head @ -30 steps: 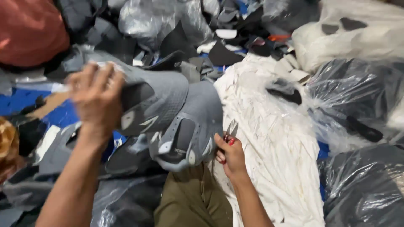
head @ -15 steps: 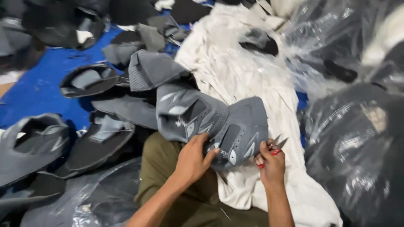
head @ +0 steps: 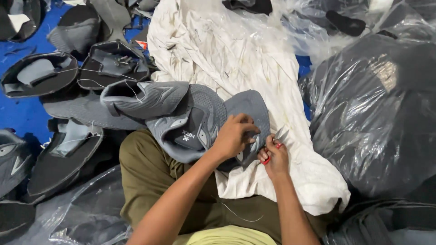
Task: The person trims excess threads from shoe uppers using a pair of snips.
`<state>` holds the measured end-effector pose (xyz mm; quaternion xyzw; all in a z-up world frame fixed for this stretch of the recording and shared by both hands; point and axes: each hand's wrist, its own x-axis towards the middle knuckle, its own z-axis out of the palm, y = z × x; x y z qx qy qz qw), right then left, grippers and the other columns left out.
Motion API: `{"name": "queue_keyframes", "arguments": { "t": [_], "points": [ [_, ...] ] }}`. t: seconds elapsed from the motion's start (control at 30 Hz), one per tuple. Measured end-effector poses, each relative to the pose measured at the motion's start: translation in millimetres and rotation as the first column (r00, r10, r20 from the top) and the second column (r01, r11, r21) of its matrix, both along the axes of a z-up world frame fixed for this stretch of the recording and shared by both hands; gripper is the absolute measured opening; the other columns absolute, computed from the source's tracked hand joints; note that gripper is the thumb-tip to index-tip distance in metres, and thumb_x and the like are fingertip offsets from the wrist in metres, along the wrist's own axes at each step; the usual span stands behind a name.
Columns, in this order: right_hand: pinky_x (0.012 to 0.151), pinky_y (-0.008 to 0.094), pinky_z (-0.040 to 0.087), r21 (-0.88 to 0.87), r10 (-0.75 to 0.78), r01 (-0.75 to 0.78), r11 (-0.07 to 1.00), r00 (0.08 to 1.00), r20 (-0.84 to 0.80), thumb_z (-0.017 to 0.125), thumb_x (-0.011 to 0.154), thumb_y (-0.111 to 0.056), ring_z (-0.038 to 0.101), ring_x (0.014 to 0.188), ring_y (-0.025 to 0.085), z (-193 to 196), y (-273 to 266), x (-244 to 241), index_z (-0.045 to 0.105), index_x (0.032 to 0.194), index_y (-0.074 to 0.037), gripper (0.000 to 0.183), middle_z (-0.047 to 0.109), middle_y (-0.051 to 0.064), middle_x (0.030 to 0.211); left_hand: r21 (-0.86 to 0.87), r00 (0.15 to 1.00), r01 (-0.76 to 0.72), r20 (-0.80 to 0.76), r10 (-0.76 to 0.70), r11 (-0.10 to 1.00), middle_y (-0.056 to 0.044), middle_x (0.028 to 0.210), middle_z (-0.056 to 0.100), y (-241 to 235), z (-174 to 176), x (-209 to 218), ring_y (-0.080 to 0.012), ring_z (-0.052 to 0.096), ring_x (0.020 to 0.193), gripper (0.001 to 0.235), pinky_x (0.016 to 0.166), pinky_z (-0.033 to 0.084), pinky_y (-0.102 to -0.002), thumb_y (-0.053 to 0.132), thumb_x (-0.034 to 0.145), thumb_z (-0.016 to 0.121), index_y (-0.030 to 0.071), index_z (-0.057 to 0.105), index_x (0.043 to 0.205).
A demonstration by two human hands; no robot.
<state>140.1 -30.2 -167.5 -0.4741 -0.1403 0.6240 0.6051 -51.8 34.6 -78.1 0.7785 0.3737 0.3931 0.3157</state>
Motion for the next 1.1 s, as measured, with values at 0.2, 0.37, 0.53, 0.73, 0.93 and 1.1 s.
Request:
{"name": "queue_keyframes", "arguments": {
  "t": [0.2,0.37,0.53,0.73,0.93,1.1],
  "points": [
    [0.044,0.028,0.033,0.068,0.003,-0.003,0.998,1.0,-0.001,0.066,0.098,-0.018,0.039,0.043,0.01,-5.5,7.2,-3.4,0.058,0.095,-0.015,0.009,0.041,-0.005,0.06,-0.012,0.957,0.035,-0.288,-0.036,0.999,-0.014,0.102,0.063,38.1,7.7,12.0,-0.0384,0.062,0.094,0.032,0.079,0.051,-0.047,0.013,0.065,0.087,0.016,0.076,0.094],
    [0.046,0.028,0.034,0.052,-0.006,0.003,0.999,0.998,0.055,0.067,0.098,-0.016,0.04,0.045,0.01,-12.4,4.1,-1.4,0.058,0.095,-0.015,0.01,0.042,-0.005,0.061,0.016,0.865,0.356,-0.384,-0.323,0.934,-0.012,0.089,0.064,66.8,-33.6,8.4,-0.0355,0.065,0.087,0.013,0.071,0.052,-0.046,0.018,0.076,0.084,0.013,0.072,0.076],
    [0.045,0.029,0.035,0.077,-0.01,0.014,0.997,0.999,-0.045,0.066,0.099,-0.023,0.042,0.045,0.012,-26.9,0.9,4.1,0.053,0.087,-0.016,0.02,0.035,-0.004,0.058,-0.191,0.942,0.336,0.045,-0.334,0.922,-0.009,0.079,0.063,80.6,-57.3,-16.6,-0.0209,0.06,0.076,0.019,0.067,0.05,-0.038,0.015,0.085,0.081,0.004,0.066,0.083],
    [0.045,0.029,0.034,0.011,-0.023,0.023,1.0,0.998,0.053,0.068,0.098,-0.025,0.043,0.047,0.012,-30.6,0.8,8.4,0.052,0.079,-0.016,0.027,0.035,-0.004,0.058,-0.493,0.974,0.077,0.224,0.041,0.866,-0.003,0.071,0.068,100.1,-58.6,-33.5,-0.0083,0.06,0.068,0.019,0.064,0.051,-0.029,0.013,0.088,0.078,0.002,0.064,0.08],
    [0.052,0.026,0.031,-0.04,-0.006,0.056,0.998,0.643,0.766,0.07,0.097,-0.026,0.036,0.059,0.008,27.6,1.2,2.3,0.075,0.118,-0.009,0.028,0.049,-0.002,0.078,-0.518,0.995,0.007,0.087,0.044,0.855,-0.006,0.067,0.069,120.3,-46.0,-35.0,-0.011,0.064,0.064,0.018,0.062,0.052,-0.031,0.014,0.084,0.079,0.002,0.067,0.078],
    [0.062,0.025,0.046,-0.006,0.069,-0.231,0.973,0.263,0.962,0.071,0.093,-0.023,0.056,0.069,0.011,73.2,29.0,-19.7,0.068,0.126,-0.005,0.039,0.06,0.0,0.096,-0.537,0.999,-0.027,0.008,0.037,0.843,-0.016,0.065,0.066,122.3,-43.6,-26.6,-0.0187,0.059,0.061,0.023,0.059,0.049,-0.036,0.013,0.085,0.082,-0.001,0.065,0.077]
  ]
}}
